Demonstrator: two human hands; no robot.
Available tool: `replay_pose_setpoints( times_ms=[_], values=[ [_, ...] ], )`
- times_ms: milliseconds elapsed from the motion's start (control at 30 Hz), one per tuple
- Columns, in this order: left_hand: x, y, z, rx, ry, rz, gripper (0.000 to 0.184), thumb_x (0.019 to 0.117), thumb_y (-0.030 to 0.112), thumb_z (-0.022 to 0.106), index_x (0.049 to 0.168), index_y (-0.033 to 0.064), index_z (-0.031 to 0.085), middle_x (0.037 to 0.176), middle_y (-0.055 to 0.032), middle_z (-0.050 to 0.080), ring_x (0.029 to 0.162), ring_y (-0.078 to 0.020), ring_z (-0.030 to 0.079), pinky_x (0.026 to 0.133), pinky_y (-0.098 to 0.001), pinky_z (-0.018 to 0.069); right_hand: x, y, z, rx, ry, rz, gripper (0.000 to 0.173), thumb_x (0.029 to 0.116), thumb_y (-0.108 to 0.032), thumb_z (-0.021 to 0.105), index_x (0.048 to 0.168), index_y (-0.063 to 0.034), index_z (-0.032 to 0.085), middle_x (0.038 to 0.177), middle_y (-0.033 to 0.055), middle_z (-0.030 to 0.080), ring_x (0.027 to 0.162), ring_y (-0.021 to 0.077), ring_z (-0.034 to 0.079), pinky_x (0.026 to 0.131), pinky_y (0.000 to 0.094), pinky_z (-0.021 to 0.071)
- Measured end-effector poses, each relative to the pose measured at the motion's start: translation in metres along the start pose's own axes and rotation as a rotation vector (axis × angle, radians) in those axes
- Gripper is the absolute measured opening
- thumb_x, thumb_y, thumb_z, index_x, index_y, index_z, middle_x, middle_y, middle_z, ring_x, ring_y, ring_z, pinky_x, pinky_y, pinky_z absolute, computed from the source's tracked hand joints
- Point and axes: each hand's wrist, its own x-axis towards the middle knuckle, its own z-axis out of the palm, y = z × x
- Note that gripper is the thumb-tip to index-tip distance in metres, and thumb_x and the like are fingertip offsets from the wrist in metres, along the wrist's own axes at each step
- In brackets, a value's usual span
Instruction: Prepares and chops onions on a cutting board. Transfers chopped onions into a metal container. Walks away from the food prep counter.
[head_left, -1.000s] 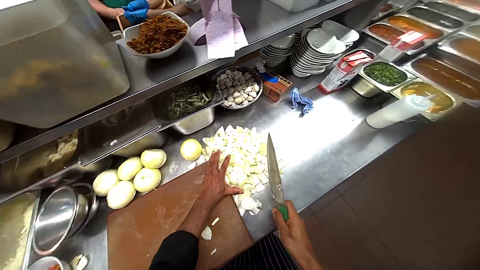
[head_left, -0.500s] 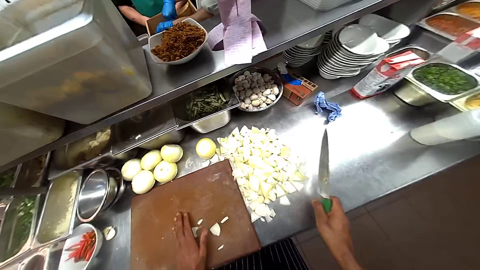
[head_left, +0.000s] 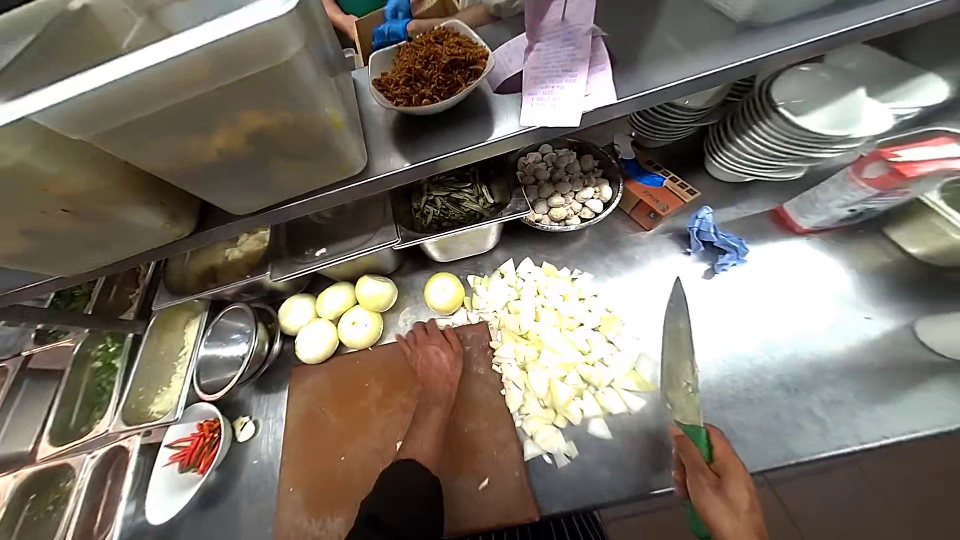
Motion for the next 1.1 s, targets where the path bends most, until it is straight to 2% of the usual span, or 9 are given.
replay_pose_setpoints(
  times_ms=[100,200,300,333,467,633,767,933,1100],
  values=[
    [-0.011,0.031,-0.004,-0.068,-0.088,0.198,0.05,0.1035,0.038,0.038,0.131,0.0114,0.069,0.128,-0.0079,0.07,0.131,-0.0275,0.059,0.126,-0.057,0.0206,-0.004,0.005,0.001,0.05,0.003,0.033,0.032,0.1047,-0.027,0.053,0.121,0.0,0.053,0.065,0.0053,0.058,0.048,0.0173,0.059,0.045,0.0359,0.0554],
    [0.009,0.036,-0.033,-0.245,0.12,0.161,0.034,0.0977,0.031,0.058,0.114,0.0085,0.076,0.118,-0.0124,0.072,0.119,-0.0295,0.065,0.11,-0.0493,0.0474,-0.011,0.002,0.002,0.079,0.023,0.026,0.03,0.105,-0.026,0.053,0.119,0.0002,0.053,0.064,0.005,0.057,0.047,0.0168,0.059,0.044,0.0351,0.0553],
    [0.056,0.026,-0.043,-0.326,0.0,-0.104,0.093,0.0809,0.06,0.077,0.154,0.012,0.043,0.149,-0.027,0.048,0.132,-0.0457,0.052,0.103,-0.0613,0.0492,-0.022,0.0,0.008,0.112,0.082,-0.097,0.032,0.1064,-0.027,0.052,0.117,0.0032,0.051,0.064,0.0035,0.057,0.047,0.0147,0.059,0.045,0.0344,0.0565],
    [0.068,0.027,-0.039,-0.35,-0.078,-0.153,0.103,0.0749,0.065,0.08,0.155,0.0145,0.04,0.147,-0.027,0.05,0.128,-0.0467,0.055,0.099,-0.0638,0.0511,-0.026,0.0,0.011,0.141,0.096,-0.152,0.033,0.1071,-0.028,0.051,0.116,0.0036,0.05,0.064,0.0026,0.057,0.046,0.014,0.059,0.045,0.0344,0.0569],
    [0.08,0.021,-0.05,-0.412,-0.152,-0.11,0.093,0.0715,0.061,0.084,0.145,0.0134,0.053,0.133,-0.0238,0.061,0.117,-0.0433,0.062,0.094,-0.063,0.0534,-0.036,-0.018,0.021,0.181,-0.009,-0.15,0.031,0.1081,-0.029,0.051,0.117,0.0006,0.053,0.065,0.0005,0.056,0.048,0.0142,0.059,0.046,0.036,0.0578],
    [-0.006,-0.073,-0.113,-0.402,-0.296,0.14,0.106,0.0693,0.053,0.087,0.153,0.0101,0.039,0.149,-0.0186,0.051,0.131,-0.0328,0.057,0.107,-0.0525,0.0509,-0.092,-0.051,0.041,0.091,-0.13,-0.297,0.035,0.1043,-0.023,0.058,0.124,0.006,0.058,0.072,0.0063,0.068,0.056,0.017,0.067,0.054,0.0383,0.0611],
    [-0.086,-0.179,-0.097,-0.352,-0.377,0.253,0.092,0.0688,0.046,0.09,0.143,0.0095,0.049,0.151,-0.0175,0.046,0.131,-0.0286,0.057,0.103,-0.043,0.0558,-0.125,-0.052,0.096,-0.186,-0.428,-0.445,0.035,0.1038,-0.034,0.06,0.116,-0.0018,0.066,0.071,0.0066,0.067,0.058,0.0196,0.066,0.056,0.0433,0.0581],
    [-0.09,-0.229,-0.091,-0.473,-0.373,0.343,0.111,0.0651,0.056,0.091,0.155,0.0147,0.04,0.157,-0.011,0.044,0.147,-0.0268,0.04,0.122,-0.0431,0.0369,-0.161,-0.076,0.168,-0.618,-0.577,-0.517,0.041,0.1044,-0.045,0.05,0.112,-0.0083,0.066,0.074,0.0103,0.068,0.069,0.0293,0.069,0.065,0.0527,0.0559],
    [-0.12,-0.253,-0.089,-0.565,-0.071,0.196,0.057,0.0821,0.049,0.079,0.125,0.0129,0.069,0.133,-0.0094,0.063,0.126,-0.0207,0.06,0.107,-0.0382,0.0518,-0.187,-0.122,0.189,-1.025,-0.66,-0.562,0.037,0.1059,-0.041,0.041,0.116,-0.0117,0.061,0.086,0.0134,0.071,0.085,0.0348,0.073,0.074,0.0547,0.0571]
  ],
)
